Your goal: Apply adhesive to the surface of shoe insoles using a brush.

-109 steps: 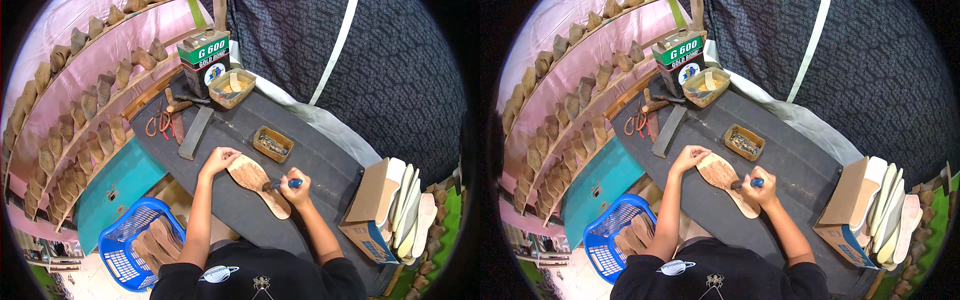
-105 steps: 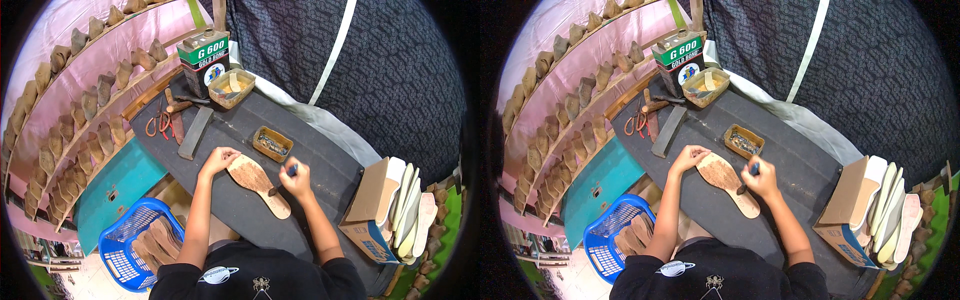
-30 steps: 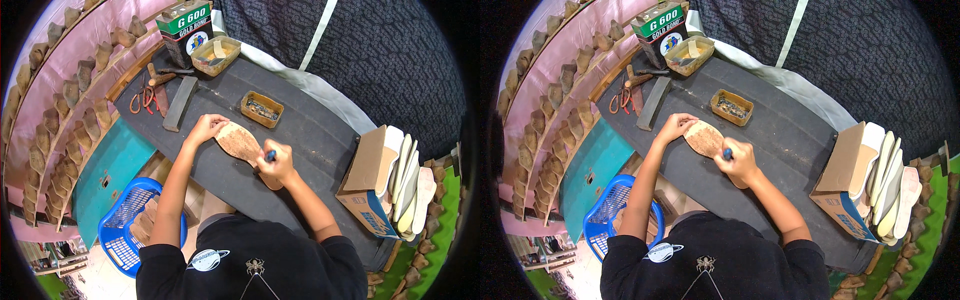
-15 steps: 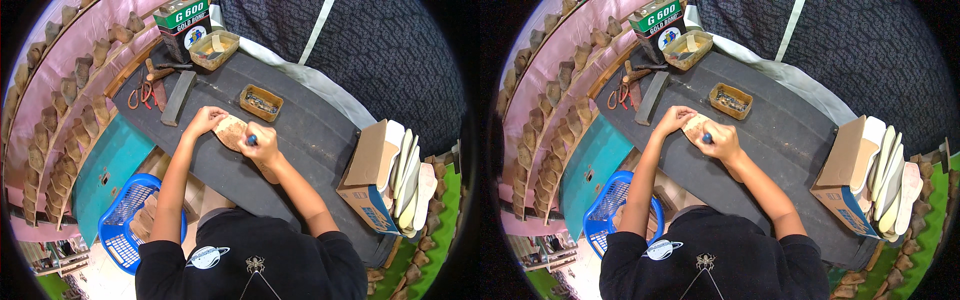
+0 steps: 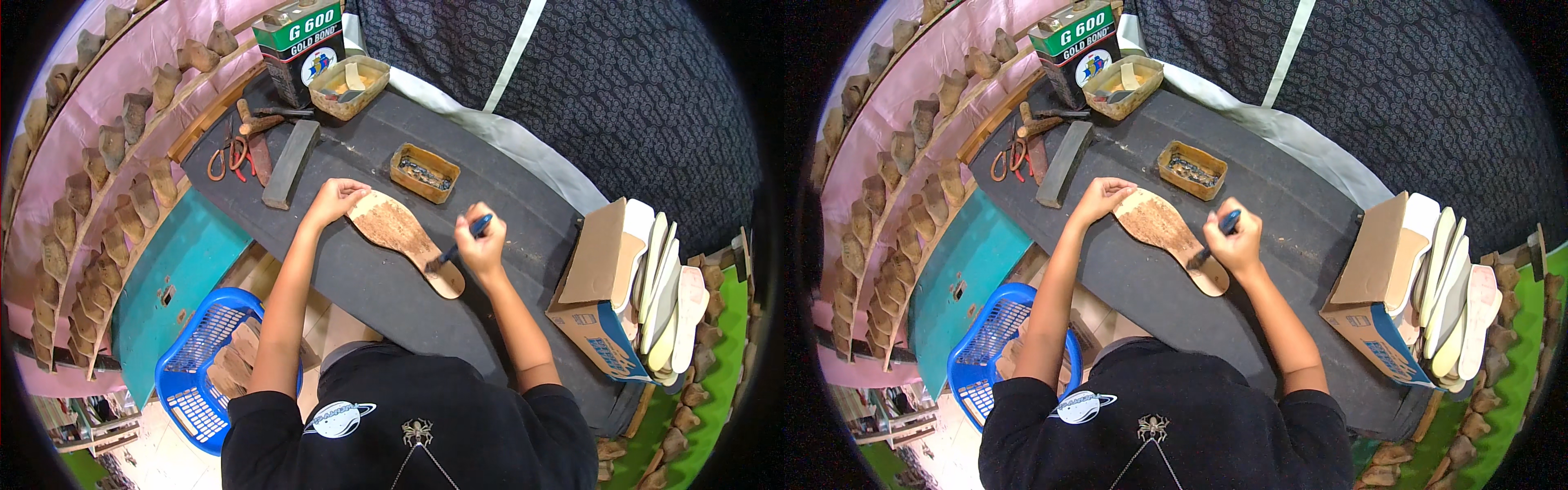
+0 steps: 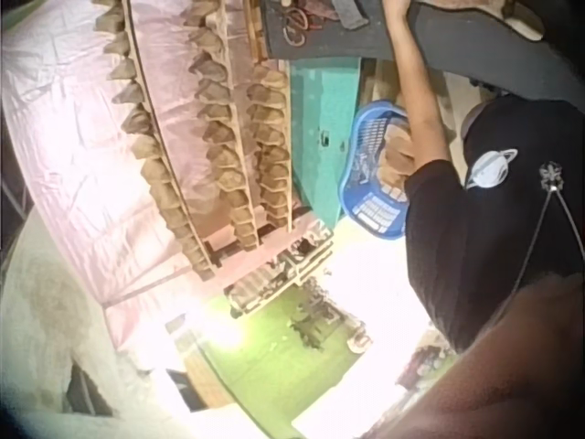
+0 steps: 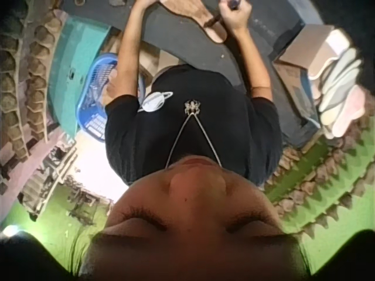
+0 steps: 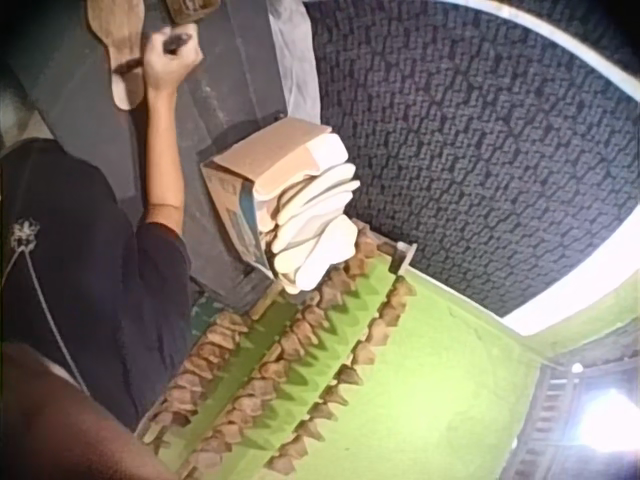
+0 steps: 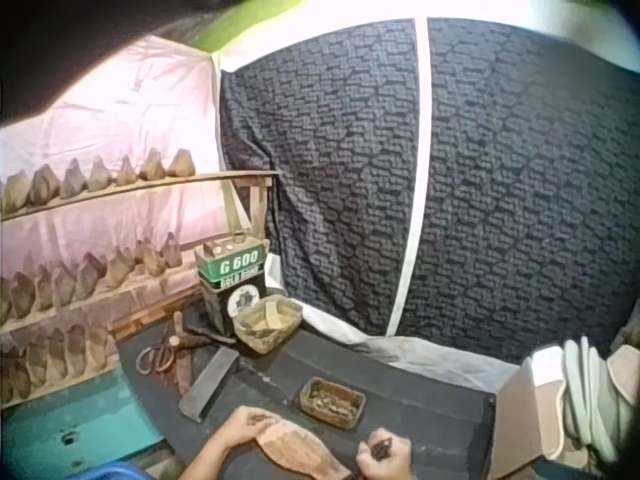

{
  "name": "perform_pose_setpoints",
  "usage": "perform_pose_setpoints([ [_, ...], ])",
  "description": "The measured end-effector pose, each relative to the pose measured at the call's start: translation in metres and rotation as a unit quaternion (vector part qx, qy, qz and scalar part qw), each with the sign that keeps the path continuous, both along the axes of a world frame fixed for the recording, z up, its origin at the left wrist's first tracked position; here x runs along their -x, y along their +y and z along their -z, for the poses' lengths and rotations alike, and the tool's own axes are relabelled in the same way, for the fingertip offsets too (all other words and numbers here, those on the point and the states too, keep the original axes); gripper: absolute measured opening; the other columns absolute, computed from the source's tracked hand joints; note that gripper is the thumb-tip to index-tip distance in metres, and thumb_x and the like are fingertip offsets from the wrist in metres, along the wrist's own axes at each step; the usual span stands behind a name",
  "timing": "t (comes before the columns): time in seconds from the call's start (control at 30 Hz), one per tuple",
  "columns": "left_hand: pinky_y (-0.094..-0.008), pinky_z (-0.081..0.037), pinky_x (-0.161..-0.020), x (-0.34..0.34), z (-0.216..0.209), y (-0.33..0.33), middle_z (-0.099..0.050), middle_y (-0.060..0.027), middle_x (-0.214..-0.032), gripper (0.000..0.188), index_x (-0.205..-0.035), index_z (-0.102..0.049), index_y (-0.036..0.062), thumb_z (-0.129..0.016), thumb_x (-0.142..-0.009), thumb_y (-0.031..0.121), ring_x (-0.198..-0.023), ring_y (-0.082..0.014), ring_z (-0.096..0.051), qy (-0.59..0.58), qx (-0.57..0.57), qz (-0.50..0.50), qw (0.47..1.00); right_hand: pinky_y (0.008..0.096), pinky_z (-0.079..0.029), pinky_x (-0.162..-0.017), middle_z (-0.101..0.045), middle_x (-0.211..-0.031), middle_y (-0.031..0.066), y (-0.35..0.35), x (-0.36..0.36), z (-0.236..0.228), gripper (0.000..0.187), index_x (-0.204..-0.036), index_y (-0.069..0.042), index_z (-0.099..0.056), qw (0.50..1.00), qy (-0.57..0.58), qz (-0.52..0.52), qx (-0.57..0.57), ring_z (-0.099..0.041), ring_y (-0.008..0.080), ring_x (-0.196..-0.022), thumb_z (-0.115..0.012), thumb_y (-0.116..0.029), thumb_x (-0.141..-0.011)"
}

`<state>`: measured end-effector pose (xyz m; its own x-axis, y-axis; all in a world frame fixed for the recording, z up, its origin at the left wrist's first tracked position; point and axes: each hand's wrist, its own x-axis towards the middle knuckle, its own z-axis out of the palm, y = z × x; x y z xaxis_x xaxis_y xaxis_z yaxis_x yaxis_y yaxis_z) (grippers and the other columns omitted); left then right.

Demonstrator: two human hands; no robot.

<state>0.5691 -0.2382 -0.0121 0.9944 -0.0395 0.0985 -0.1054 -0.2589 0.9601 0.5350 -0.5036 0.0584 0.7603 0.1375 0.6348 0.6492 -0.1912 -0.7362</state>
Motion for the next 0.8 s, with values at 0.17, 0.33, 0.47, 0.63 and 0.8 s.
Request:
perform_pose_setpoints([
  [0.17,-0.0195,-0.044,-0.054,-0.002,0.000,0.001,-0.061,-0.0050,-0.073,0.022,-0.089,-0.061,-0.0035,-0.059,-0.078,0.016,-0.064,-0.0063,-0.055,0.016,0.017,0.017,1.000,0.0262,-0.029,-0.037,-0.035,-0.049,0.0045,0.018,-0.003,0.004,0.022,-0.055,-0.004,-0.037,0.994,-0.110,-0.016,0.020,-0.035,0.0124,-0.039,-0.058,-0.001,-0.064],
  [0.33,-0.0200,-0.045,-0.056,0.001,0.001,0.001,-0.062,-0.0059,-0.075,0.022,-0.090,-0.061,-0.0042,-0.059,-0.078,0.015,-0.067,-0.0073,-0.056,0.021,0.021,0.013,0.999,0.0287,-0.028,-0.033,-0.031,-0.045,0.0050,-0.010,0.031,0.005,0.024,-0.050,-0.007,-0.032,0.977,-0.184,-0.038,0.097,-0.034,0.0180,-0.033,-0.055,0.001,-0.054],
  [0.47,-0.0212,-0.046,-0.063,0.002,-0.001,0.003,-0.062,-0.0079,-0.079,0.022,-0.091,-0.060,-0.0048,-0.058,-0.079,0.013,-0.072,-0.0094,-0.057,0.014,0.011,0.010,1.000,0.0268,-0.027,-0.034,-0.034,-0.045,0.0043,-0.028,0.042,0.001,0.024,-0.050,-0.006,-0.033,0.986,-0.123,-0.061,0.092,-0.033,0.0161,-0.034,-0.055,0.001,-0.056],
  [0.63,-0.0212,-0.045,-0.067,0.001,0.001,-0.001,-0.062,-0.0086,-0.084,0.021,-0.092,-0.059,-0.0045,-0.057,-0.079,0.011,-0.076,-0.0104,-0.057,-0.003,0.059,-0.012,0.998,0.0203,-0.030,-0.040,-0.043,-0.052,0.0005,-0.023,0.000,0.001,0.019,-0.061,-0.005,-0.042,0.996,0.026,0.006,-0.081,-0.039,0.0064,-0.043,-0.058,-0.004,-0.071],
  [0.8,-0.0189,-0.044,-0.065,0.004,0.006,0.010,-0.061,-0.0071,-0.083,0.020,-0.093,-0.059,-0.0044,-0.057,-0.080,0.011,-0.074,-0.0082,-0.056,-0.006,0.114,-0.076,0.991,0.0168,-0.031,-0.036,-0.047,-0.056,-0.0014,0.004,-0.048,-0.030,0.023,-0.067,-0.007,-0.045,0.953,0.146,0.082,-0.254,-0.039,0.0024,-0.041,-0.063,-0.017,-0.076],
])
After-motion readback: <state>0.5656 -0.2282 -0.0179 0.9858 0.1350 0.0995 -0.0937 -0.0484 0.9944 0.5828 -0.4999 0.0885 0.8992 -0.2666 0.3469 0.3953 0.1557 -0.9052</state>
